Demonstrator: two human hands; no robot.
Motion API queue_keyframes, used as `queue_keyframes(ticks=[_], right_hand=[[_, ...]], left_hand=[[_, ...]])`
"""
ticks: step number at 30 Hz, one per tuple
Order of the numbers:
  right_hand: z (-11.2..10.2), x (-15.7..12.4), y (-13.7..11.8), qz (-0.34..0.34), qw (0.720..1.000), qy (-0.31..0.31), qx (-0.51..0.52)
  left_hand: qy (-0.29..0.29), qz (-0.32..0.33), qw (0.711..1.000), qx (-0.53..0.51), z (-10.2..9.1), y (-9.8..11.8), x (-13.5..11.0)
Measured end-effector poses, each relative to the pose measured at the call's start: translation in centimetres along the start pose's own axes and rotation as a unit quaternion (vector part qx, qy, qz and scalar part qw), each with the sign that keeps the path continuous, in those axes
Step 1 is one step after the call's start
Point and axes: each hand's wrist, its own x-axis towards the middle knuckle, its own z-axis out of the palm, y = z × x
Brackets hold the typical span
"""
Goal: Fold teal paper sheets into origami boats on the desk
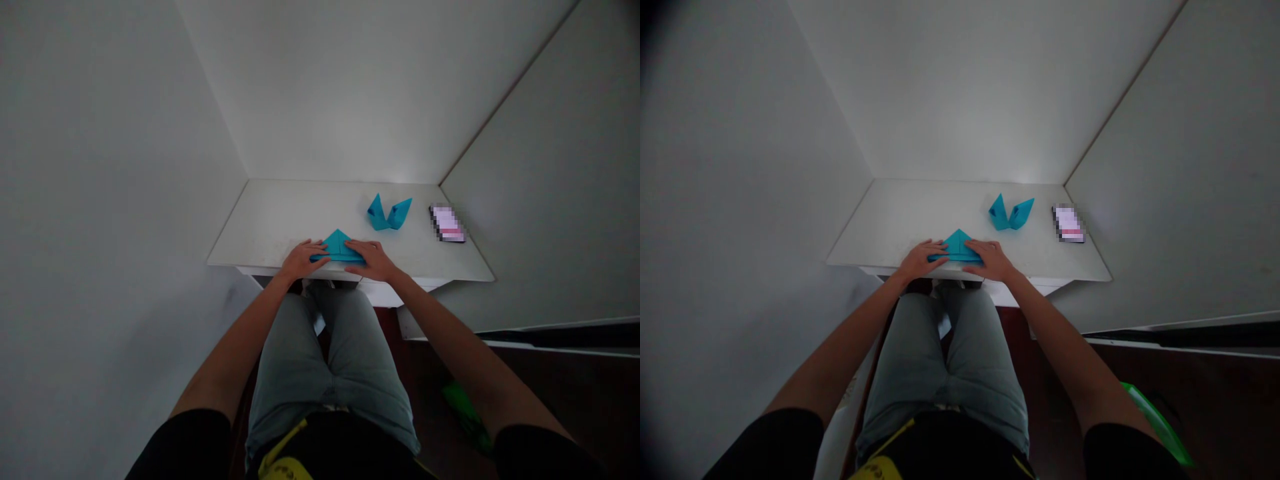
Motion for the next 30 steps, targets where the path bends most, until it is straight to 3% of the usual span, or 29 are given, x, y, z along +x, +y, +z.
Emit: queue_keyframes(ticks=[11,20,26,30], right_hand=[[-0.3,0.7,1.2,0.025,0.987,0.031,0.157],[0.4,0.8,2.3,0.113,0.967,0.062,0.22],[0.5,0.7,1.9,0.073,0.986,0.122,0.088],[0.5,-0.2,0.6,0.074,0.991,0.113,-0.015]], left_hand=[[0.011,-0.051,0.998,-0.032,-0.5,0.7,0.5],[0.022,-0.106,0.994,-0.004,-0.5,0.5,0.4],[0.039,-0.082,0.996,-0.011,-0.8,0.5,0.6],[0.06,-0.054,0.996,0.033,-0.9,0.8,0.4]])
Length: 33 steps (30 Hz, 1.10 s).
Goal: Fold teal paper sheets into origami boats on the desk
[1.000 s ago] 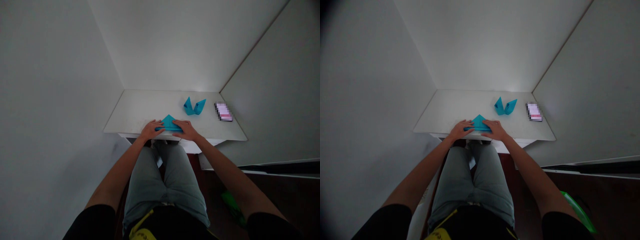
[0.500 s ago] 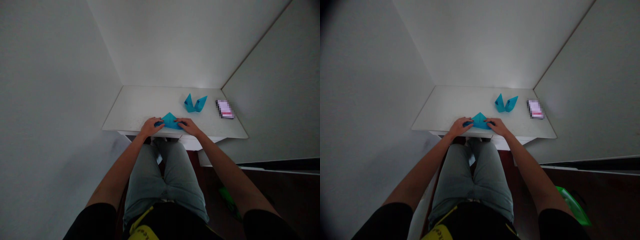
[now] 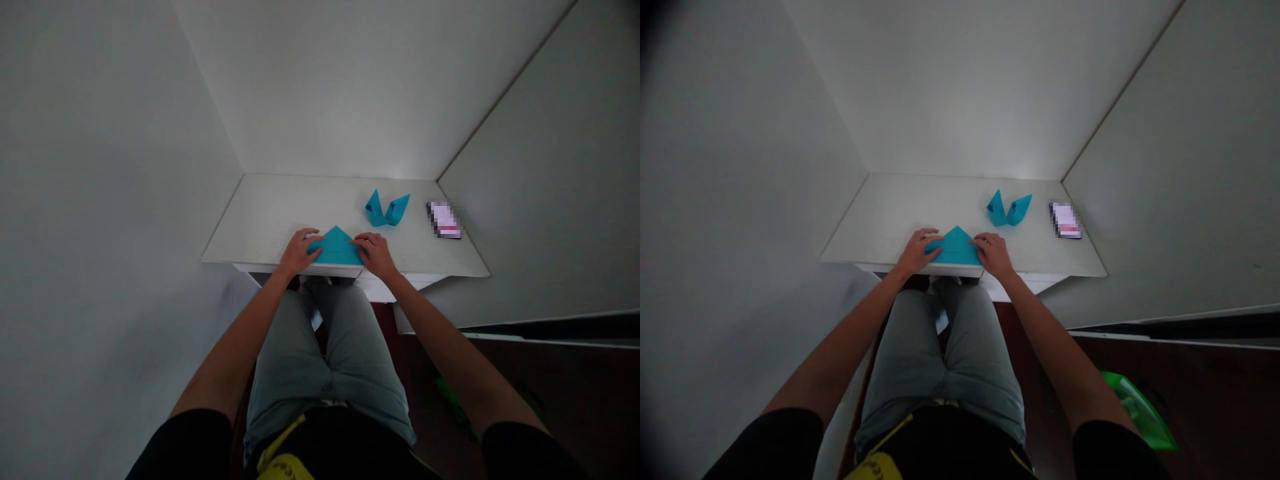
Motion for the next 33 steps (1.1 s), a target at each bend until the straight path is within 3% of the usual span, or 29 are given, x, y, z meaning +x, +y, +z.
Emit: queue_keyframes(ticks=[4,10,18,22,26,29,33], right_hand=[[-0.3,-1.9,-1.1,-0.001,0.999,-0.033,-0.04],[-0.9,-3.9,-1.8,-0.009,0.995,-0.058,-0.085],[-0.9,-5.8,-1.8,-0.006,0.995,-0.06,-0.076],[-1.1,-6.8,-1.4,-0.004,0.996,-0.069,-0.054],[-2.7,-5.9,-0.9,0.038,0.999,-0.008,0.025],[-4.3,-3.5,0.1,0.078,0.982,0.056,0.161],[-4.4,-0.3,2.4,0.098,0.965,0.053,0.237]], left_hand=[[-0.018,0.0,0.998,0.056,0.0,0.4,-0.2],[-0.062,0.012,0.996,0.06,-0.1,0.9,-0.4],[-0.087,0.048,0.991,0.085,-0.8,1.3,-4.6],[-0.1,0.022,0.993,0.057,-1.0,1.4,-5.5],[-0.044,-0.039,0.997,-0.054,-1.9,1.7,-3.9],[-0.003,-0.087,0.977,-0.193,-2.6,1.6,-1.2],[0.0,-0.089,0.955,-0.284,-2.3,0.7,2.0]])
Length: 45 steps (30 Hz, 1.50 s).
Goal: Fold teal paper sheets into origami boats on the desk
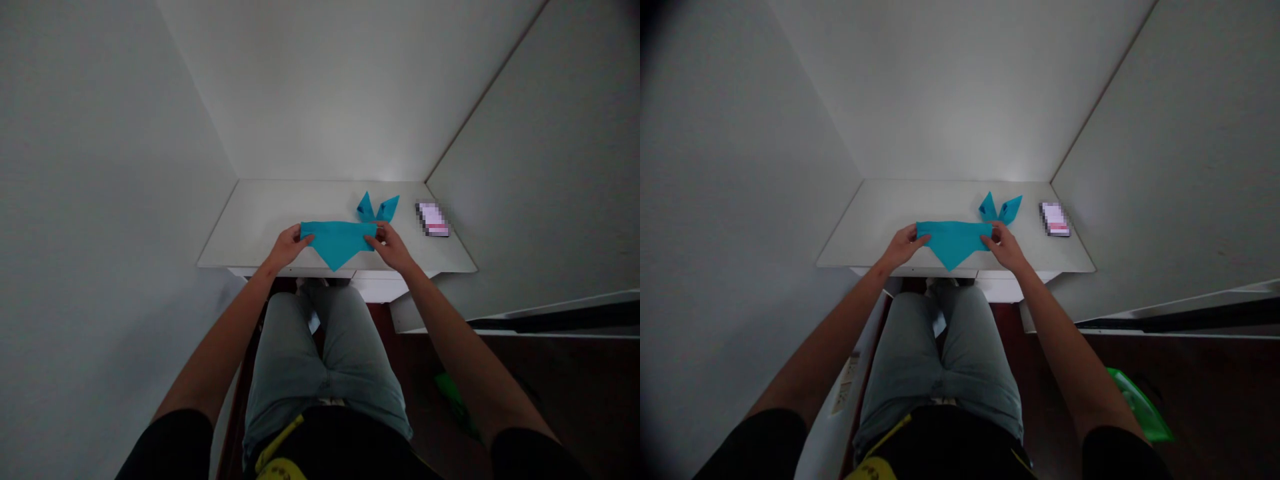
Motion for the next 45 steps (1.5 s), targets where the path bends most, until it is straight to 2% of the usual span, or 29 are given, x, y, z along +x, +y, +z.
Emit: queue_keyframes(ticks=[3,5,8,10,12,16,19,23,28,33,39,45], right_hand=[[1.1,1.0,1.7,0.029,0.998,-0.02,-0.051],[2.1,0.7,2.5,0.023,0.994,-0.006,-0.111],[3.1,-0.2,2.6,-0.036,0.979,0.022,-0.2],[3.2,-0.6,2.2,-0.073,0.97,-0.012,-0.232],[2.9,-1.0,1.7,-0.089,0.964,-0.065,-0.241],[1.5,-1.9,1.4,-0.117,0.953,-0.135,-0.244],[0.1,-2.8,1.9,-0.149,0.939,-0.187,-0.246],[-1.3,-3.5,2.6,-0.159,0.93,-0.237,-0.233],[-1.9,-3.0,2.9,-0.154,0.937,-0.25,-0.19],[-1.3,-2.2,2.7,-0.142,0.953,-0.226,-0.145],[-0.1,-1.8,3.3,-0.072,0.97,-0.153,-0.173],[-0.3,-1.2,4.4,-0.046,0.969,-0.17,-0.175]], left_hand=[[0.006,-0.046,0.992,0.115,0.9,-1.1,0.6],[0.044,-0.065,0.969,0.235,1.6,-1.8,0.1],[0.097,-0.019,0.938,0.331,2.3,-2.2,-1.1],[0.062,0.023,0.937,0.342,2.3,-2.1,-1.7],[-0.003,0.052,0.939,0.34,2.0,-2.0,-2.1],[-0.105,0.105,0.926,0.348,0.4,-2.2,-3.2],[-0.156,0.132,0.913,0.353,-0.8,-2.7,-4.3],[-0.171,0.135,0.914,0.341,-1.8,-3.1,-4.8],[-0.173,0.146,0.918,0.325,-2.1,-2.9,-3.7],[-0.15,0.111,0.926,0.328,-1.5,-2.0,-2.5],[-0.11,0.024,0.941,0.32,-0.2,-1.9,-1.3],[-0.136,-0.06,0.938,0.312,-0.4,-1.9,-0.3]])
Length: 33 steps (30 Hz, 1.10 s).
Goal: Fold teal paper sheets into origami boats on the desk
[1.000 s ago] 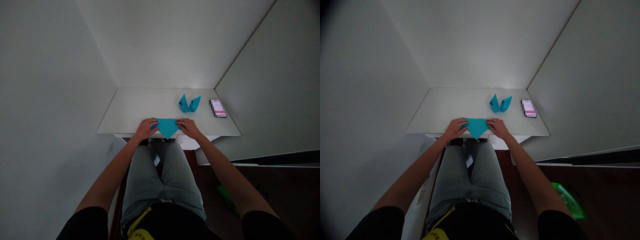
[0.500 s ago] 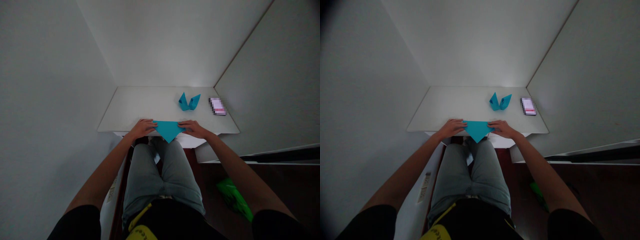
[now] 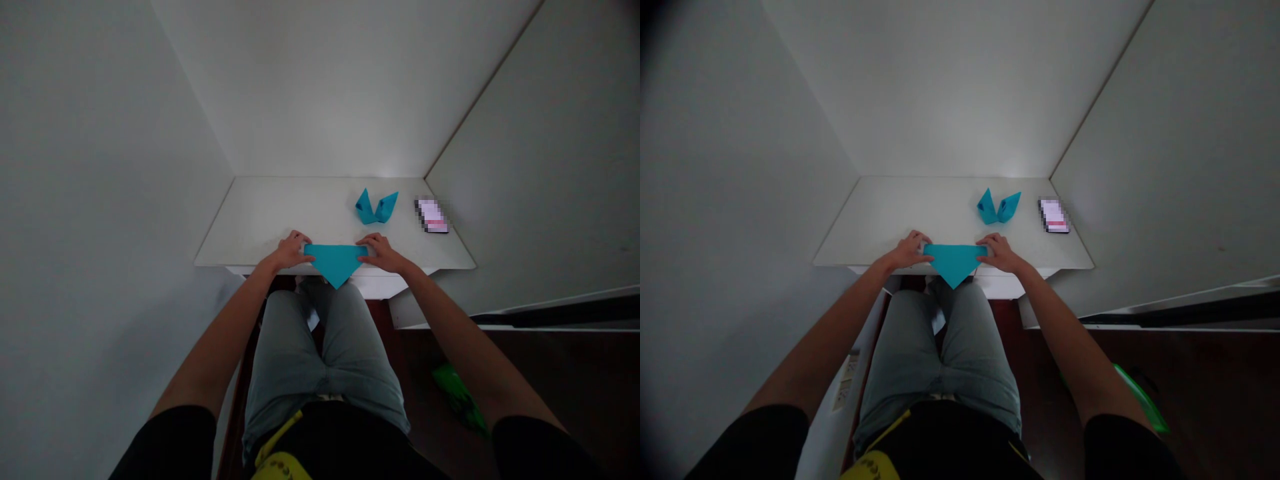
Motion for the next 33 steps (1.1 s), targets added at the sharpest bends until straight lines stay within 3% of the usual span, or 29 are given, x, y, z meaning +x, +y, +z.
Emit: queue_keyframes(ticks=[5,10,15,21,27,33], right_hand=[[-0.1,0.2,-0.4,-0.005,1.0,0.006,0.013],[-0.3,0.1,-0.9,0.005,0.999,0.009,0.044],[-0.2,-0.9,-2.2,-0.031,0.993,0.034,0.104],[0.4,-4.0,-4.9,-0.083,0.995,0.045,0.013],[1.7,-5.4,-5.4,-0.029,0.996,0.074,-0.041],[1.3,-3.2,-5.2,0.039,0.985,0.153,0.075]], left_hand=[[-0.014,-0.013,1.0,-0.014,-0.4,0.3,0.2],[-0.007,0.018,0.999,-0.026,-0.2,0.7,-0.4],[0.043,0.052,0.997,-0.047,1.0,1.1,-1.9],[0.115,0.115,0.986,-0.024,2.5,0.6,-4.9],[0.109,0.112,0.987,0.026,3.5,0.4,-7.3],[0.14,0.051,0.985,-0.086,3.0,1.5,-4.7]])
